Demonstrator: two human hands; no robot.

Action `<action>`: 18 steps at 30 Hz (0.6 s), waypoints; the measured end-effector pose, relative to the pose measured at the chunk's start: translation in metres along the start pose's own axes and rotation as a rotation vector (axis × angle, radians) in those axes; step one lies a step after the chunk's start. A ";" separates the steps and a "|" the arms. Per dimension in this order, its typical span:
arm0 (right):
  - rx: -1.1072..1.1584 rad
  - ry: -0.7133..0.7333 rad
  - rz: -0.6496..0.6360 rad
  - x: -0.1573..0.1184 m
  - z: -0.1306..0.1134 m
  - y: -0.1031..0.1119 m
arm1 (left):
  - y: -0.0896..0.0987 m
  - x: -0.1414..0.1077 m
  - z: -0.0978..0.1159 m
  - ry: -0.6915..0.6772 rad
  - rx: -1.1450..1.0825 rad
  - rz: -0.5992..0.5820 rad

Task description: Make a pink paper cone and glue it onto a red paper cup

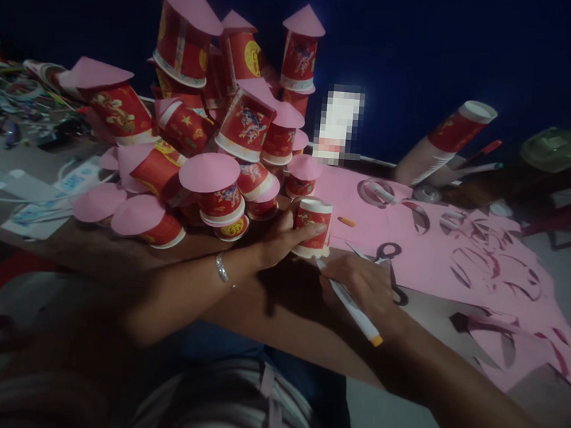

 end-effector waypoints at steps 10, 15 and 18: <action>-0.053 -0.022 0.003 -0.002 0.003 0.001 | 0.003 0.001 -0.001 -0.025 -0.002 0.016; -0.066 -0.036 0.003 0.003 0.002 0.003 | 0.003 0.001 -0.001 -0.014 0.002 0.012; -0.070 -0.045 0.002 0.003 0.002 0.003 | 0.002 0.001 0.000 -0.019 0.003 0.013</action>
Point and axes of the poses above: each hand's wrist, its own x-axis towards the middle knuckle, its own y-axis out of the back of the hand, z = x × y, the point moved 7 cm from there along x, towards the middle knuckle, and after that the axes turned 6 degrees about y, right-handed, at the moved point
